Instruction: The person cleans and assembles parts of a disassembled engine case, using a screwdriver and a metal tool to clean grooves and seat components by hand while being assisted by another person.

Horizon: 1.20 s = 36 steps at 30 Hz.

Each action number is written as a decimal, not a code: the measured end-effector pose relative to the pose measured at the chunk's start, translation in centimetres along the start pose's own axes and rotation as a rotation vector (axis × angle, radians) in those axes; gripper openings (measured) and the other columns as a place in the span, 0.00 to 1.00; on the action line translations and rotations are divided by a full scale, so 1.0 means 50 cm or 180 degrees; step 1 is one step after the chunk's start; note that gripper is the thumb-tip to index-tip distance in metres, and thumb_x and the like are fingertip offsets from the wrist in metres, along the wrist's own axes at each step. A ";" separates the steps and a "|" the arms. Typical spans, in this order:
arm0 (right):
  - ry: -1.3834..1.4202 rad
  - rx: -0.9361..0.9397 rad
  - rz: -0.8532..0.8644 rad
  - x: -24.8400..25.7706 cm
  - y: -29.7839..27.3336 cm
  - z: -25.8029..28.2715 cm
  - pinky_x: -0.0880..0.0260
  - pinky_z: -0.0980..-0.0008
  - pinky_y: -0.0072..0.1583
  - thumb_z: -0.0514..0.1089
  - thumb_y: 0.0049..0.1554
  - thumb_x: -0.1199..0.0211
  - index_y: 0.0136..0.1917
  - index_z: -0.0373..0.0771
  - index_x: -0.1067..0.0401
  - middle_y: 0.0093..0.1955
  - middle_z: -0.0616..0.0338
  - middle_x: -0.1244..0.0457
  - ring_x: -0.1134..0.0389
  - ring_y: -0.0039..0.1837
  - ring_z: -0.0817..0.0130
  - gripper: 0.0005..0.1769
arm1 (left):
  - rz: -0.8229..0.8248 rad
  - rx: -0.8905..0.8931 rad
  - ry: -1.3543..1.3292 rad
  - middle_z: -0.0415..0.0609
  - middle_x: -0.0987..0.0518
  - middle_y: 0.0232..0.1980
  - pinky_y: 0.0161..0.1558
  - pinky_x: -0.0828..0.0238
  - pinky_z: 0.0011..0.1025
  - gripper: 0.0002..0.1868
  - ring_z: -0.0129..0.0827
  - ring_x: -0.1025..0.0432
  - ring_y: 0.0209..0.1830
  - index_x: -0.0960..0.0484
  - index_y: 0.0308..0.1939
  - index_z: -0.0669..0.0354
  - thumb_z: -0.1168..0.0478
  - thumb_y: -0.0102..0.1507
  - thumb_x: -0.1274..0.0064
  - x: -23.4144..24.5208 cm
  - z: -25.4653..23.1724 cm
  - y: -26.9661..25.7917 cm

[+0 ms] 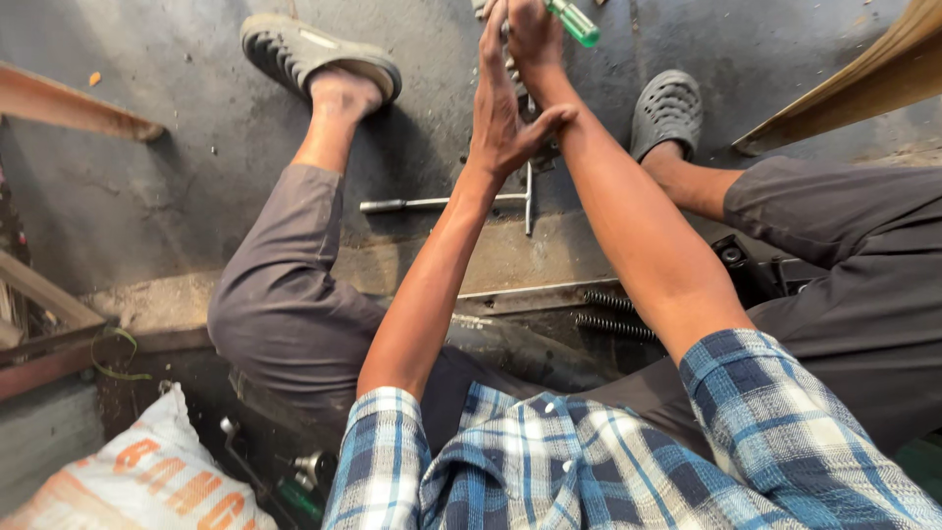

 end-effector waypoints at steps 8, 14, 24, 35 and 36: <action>0.1394 -0.1701 -0.0402 0.018 -0.154 -0.090 0.31 0.63 0.40 0.47 0.61 0.45 0.49 0.36 0.28 0.43 0.50 0.30 0.29 0.40 0.58 0.12 | -0.0458 0.0313 0.0337 0.61 0.27 0.66 0.64 0.27 0.44 0.41 0.55 0.28 0.65 0.44 0.70 0.60 0.46 0.66 0.36 0.003 0.054 -0.016; 0.3727 -0.3028 -0.1651 0.175 -0.217 -0.044 0.30 0.69 0.39 0.52 0.66 0.49 0.54 0.35 0.28 0.47 0.50 0.28 0.28 0.38 0.64 0.19 | -0.0656 0.0796 0.0149 0.55 0.21 0.48 0.46 0.19 0.35 0.25 0.43 0.18 0.44 0.37 0.66 0.64 0.63 0.68 0.46 0.024 0.180 -0.030; 0.3371 -0.3420 -0.1314 0.212 -0.322 -0.048 0.28 0.69 0.39 0.56 0.68 0.49 0.64 0.39 0.28 0.55 0.53 0.27 0.27 0.38 0.69 0.22 | -0.1817 0.1116 -0.1547 0.72 0.25 0.65 0.20 0.28 0.34 0.28 0.40 0.29 0.20 0.35 0.64 0.76 0.78 0.58 0.61 0.177 0.332 -0.080; 0.3321 -0.3376 -0.0817 0.183 -0.332 0.007 0.27 0.70 0.39 0.62 0.65 0.46 0.62 0.35 0.26 0.52 0.50 0.26 0.27 0.39 0.68 0.29 | -0.1068 0.1832 -0.1998 0.54 0.25 0.35 0.25 0.25 0.38 0.07 0.39 0.29 0.23 0.27 0.44 0.73 0.74 0.63 0.50 0.193 0.436 -0.112; 0.3404 -0.3389 -0.0696 0.176 -0.330 0.018 0.28 0.71 0.40 0.64 0.65 0.48 0.62 0.35 0.26 0.51 0.51 0.26 0.27 0.39 0.69 0.32 | -0.0911 0.1958 -0.2050 0.51 0.25 0.32 0.27 0.23 0.39 0.05 0.38 0.29 0.23 0.25 0.40 0.72 0.73 0.62 0.46 0.183 0.438 -0.107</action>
Point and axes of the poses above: each hand's wrist, its own y-axis towards the middle knuckle, its own x-axis out of the back of the hand, z = x × y, the point moved 8 cm from there along y, towards the middle knuckle
